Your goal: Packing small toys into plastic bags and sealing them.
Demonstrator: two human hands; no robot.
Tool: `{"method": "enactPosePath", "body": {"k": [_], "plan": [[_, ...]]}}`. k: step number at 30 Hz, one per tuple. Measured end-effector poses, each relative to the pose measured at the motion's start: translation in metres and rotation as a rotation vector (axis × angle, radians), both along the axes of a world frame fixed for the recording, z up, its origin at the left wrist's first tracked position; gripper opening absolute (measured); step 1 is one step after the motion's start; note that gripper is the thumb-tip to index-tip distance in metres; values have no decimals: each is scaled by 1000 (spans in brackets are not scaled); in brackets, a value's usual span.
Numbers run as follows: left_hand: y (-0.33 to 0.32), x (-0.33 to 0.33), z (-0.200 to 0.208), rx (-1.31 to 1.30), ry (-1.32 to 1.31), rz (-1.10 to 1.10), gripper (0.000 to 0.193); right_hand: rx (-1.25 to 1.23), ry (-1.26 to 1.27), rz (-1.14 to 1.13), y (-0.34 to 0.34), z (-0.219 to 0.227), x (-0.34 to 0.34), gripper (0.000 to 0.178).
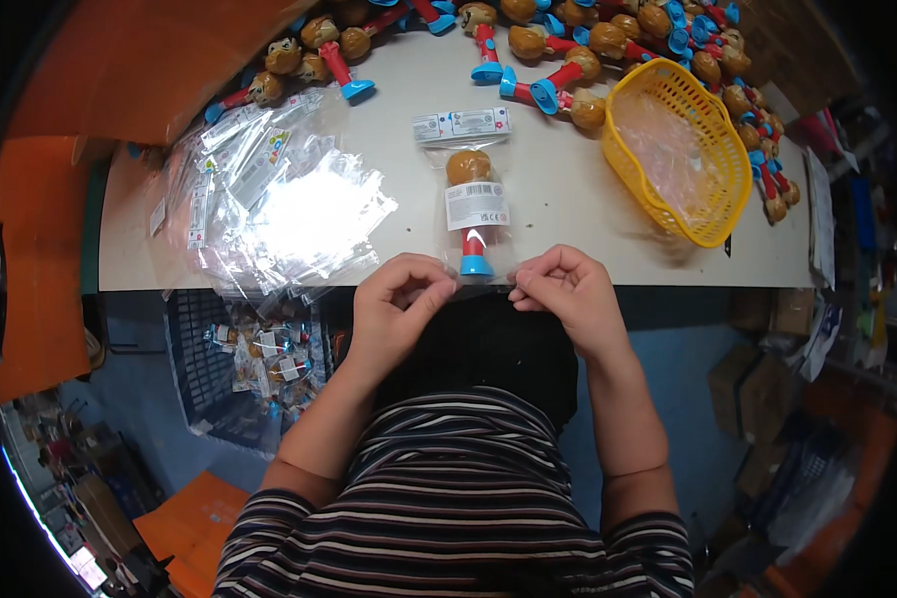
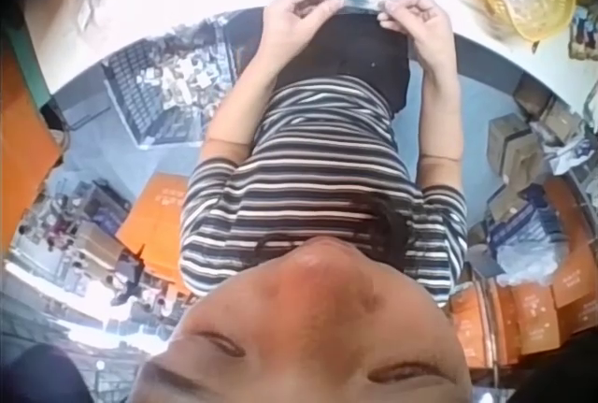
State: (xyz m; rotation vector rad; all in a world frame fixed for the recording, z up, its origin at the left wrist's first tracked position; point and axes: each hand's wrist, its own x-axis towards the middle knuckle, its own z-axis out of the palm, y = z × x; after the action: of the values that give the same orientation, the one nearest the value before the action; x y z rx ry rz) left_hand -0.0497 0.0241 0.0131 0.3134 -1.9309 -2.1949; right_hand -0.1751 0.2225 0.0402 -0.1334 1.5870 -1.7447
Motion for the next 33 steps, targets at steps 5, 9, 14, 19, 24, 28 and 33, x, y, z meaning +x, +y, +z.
{"method": "enactPosePath", "body": {"k": [5, 9, 14, 19, 24, 28, 33], "plan": [[7, -7, 10, 145, -105, 122, 11, -5, -7, 36, 0, 2, -1, 8], [1, -12, 8, 149, -195, 77, 12, 30, -7, 51, -1, 1, -1, 7], [-2, -17, 20, 127, -270, 144, 30, 88, 23, 60, 1, -3, -1, 9], [-8, -10, 16, -10, -308, 52, 47, 100, 16, 22, -8, 8, 6, 23], [-1, -16, 33, -266, -321, 113, 74, 87, 124, 50, -18, 3, 11, 46], [-11, -39, 38, -338, -299, 133, 100, 62, 123, 95, -26, -2, 11, 39], [-17, -46, 36, -318, -275, 97, 100, 62, 55, 120, -29, 2, 18, 30]]}}
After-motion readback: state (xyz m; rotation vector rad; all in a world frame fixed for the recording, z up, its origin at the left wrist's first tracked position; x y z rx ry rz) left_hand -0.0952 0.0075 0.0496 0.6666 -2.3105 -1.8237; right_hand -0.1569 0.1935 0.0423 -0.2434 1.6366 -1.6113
